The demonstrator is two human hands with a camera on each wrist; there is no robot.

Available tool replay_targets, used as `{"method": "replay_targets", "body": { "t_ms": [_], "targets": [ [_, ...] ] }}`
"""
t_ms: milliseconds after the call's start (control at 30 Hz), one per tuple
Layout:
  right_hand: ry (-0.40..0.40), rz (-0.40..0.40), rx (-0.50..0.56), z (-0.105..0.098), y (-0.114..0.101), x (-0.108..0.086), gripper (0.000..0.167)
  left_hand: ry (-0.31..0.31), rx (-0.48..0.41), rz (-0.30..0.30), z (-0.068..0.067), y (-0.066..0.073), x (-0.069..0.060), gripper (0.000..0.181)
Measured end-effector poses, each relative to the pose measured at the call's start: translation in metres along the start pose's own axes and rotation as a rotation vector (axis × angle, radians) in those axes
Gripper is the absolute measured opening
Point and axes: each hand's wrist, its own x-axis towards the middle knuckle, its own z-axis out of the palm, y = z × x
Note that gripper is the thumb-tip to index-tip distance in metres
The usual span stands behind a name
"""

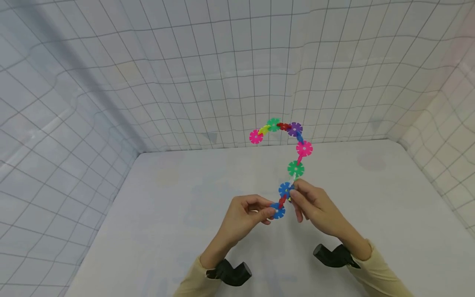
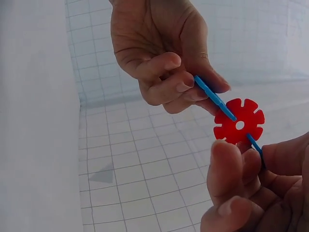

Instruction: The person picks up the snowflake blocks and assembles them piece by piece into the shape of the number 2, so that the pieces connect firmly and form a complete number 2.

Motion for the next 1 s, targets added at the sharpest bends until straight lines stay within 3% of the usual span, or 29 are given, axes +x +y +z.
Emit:
{"method": "replay_targets", "body": {
  "t_ms": [267, 500, 700, 867, 1000],
  "targets": [
    [-0.011, 0.126, 0.003, 0.001, 0.005, 0.003, 0.013, 0.063, -0.033, 0.000, -0.001, -0.011, 0.005, 0.014],
    [-0.008, 0.221, -0.023, -0.024, 0.030, 0.008, 0.018, 0.128, -0.024, 0.052, -0.010, -0.012, 0.008, 0.014],
    [0.004, 0.355, -0.253, -0.043, 0.069, 0.009, 0.013, 0.186, 0.026, 0.082, -0.026, -0.006, 0.006, 0.012],
    [-0.068, 0.445, -0.487, -0.053, 0.091, 0.002, 0.015, 0.200, 0.042, 0.085, -0.036, -0.002, 0.004, 0.012],
    [-0.125, 0.533, -0.542, -0.058, 0.102, -0.006, 0.024, 0.200, 0.039, 0.086, -0.040, 0.001, 0.003, 0.013]
  ]
}}
